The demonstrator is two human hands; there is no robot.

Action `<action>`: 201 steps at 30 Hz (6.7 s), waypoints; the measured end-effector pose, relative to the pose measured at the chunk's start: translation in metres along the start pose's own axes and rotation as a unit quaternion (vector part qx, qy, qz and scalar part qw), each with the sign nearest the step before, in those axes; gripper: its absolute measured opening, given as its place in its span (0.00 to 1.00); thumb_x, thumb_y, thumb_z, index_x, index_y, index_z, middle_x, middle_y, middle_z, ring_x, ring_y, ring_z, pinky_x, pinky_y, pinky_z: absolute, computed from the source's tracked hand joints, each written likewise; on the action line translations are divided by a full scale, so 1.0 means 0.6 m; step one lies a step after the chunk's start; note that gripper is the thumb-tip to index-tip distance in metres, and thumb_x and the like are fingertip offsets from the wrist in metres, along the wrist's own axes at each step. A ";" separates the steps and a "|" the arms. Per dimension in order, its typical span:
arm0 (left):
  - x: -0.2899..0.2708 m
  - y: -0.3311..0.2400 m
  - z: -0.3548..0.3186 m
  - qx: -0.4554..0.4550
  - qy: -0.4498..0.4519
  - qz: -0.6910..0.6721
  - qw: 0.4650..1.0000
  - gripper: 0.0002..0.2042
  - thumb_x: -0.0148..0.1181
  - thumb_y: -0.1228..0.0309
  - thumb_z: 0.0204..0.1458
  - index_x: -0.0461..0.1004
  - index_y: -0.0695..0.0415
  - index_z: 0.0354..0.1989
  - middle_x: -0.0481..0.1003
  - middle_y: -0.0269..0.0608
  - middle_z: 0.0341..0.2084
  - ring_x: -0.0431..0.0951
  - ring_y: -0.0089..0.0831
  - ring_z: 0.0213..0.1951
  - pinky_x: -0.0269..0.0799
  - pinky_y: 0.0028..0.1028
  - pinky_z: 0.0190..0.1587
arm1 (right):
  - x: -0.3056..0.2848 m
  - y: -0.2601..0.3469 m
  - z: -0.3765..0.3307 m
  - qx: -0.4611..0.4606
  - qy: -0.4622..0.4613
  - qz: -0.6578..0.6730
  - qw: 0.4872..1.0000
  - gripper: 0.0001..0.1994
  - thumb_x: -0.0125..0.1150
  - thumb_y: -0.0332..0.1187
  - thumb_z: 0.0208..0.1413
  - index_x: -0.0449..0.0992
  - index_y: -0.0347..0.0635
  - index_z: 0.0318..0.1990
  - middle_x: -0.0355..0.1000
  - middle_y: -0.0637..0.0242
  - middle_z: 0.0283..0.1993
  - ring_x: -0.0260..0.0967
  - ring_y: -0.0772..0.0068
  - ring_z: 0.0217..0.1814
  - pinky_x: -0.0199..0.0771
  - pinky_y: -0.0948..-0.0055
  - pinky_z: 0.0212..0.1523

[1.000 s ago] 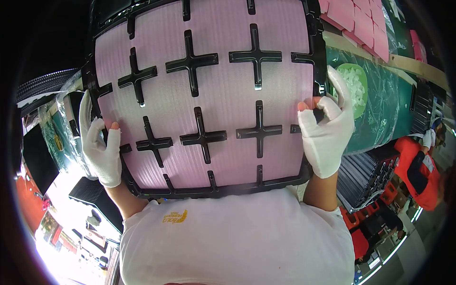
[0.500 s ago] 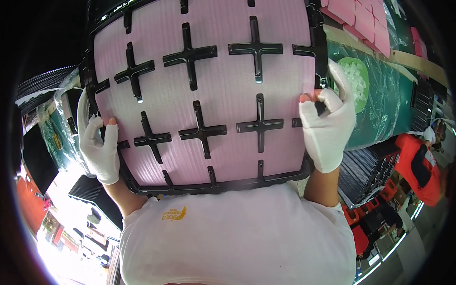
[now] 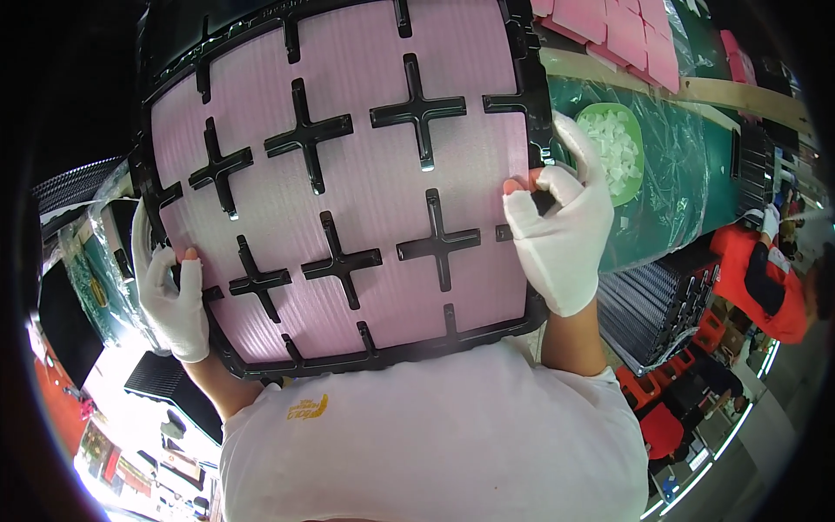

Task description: The person peels stickers from a strip and adheres them onto a black plastic tray. The person then aligns and presses a foam insert into the tray, stacks the tray onto another, and unwinds more tape to apply stickers to the next tray.

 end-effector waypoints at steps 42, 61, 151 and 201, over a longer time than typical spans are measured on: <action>-0.006 -0.014 0.002 0.026 0.002 0.021 0.999 0.07 0.64 0.77 0.40 0.72 0.66 0.21 0.66 0.55 0.63 0.70 0.22 0.30 0.67 0.23 0.36 | 0.001 0.028 0.007 -0.080 0.011 -0.079 0.994 0.05 0.64 0.17 0.44 0.76 0.29 0.30 0.68 0.58 0.63 0.73 0.74 0.40 0.74 0.77 0.41; -0.006 -0.009 0.000 0.018 -0.007 0.025 0.999 0.07 0.63 0.77 0.41 0.72 0.66 0.21 0.66 0.57 0.64 0.73 0.23 0.30 0.71 0.24 0.41 | 0.001 0.026 0.007 -0.052 0.008 -0.058 0.997 0.06 0.68 0.20 0.43 0.74 0.29 0.26 0.69 0.57 0.63 0.74 0.66 0.43 0.75 0.73 0.42; 0.004 -0.004 -0.009 -0.007 0.011 -0.047 0.999 0.05 0.57 0.82 0.48 0.68 0.70 0.24 0.60 0.56 0.68 0.60 0.45 0.69 0.50 0.35 0.68 | 0.000 0.001 0.009 0.024 0.009 0.005 1.000 0.09 0.70 0.30 0.43 0.77 0.34 0.24 0.67 0.49 0.62 0.72 0.54 0.47 0.73 0.64 0.50; 0.004 0.000 -0.009 0.023 0.014 -0.005 1.000 0.05 0.58 0.83 0.51 0.68 0.71 0.28 0.60 0.53 0.68 0.62 0.39 0.66 0.54 0.30 0.66 | -0.004 0.013 0.013 -0.027 0.001 -0.034 0.999 0.08 0.70 0.30 0.43 0.78 0.33 0.24 0.68 0.47 0.61 0.73 0.54 0.41 0.74 0.64 0.46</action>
Point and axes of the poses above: each hand's wrist, its own z-axis towards the middle knuckle, its own x-axis out of the palm, y = z × x, the point moved 9 cm from there along z, towards the middle knuckle
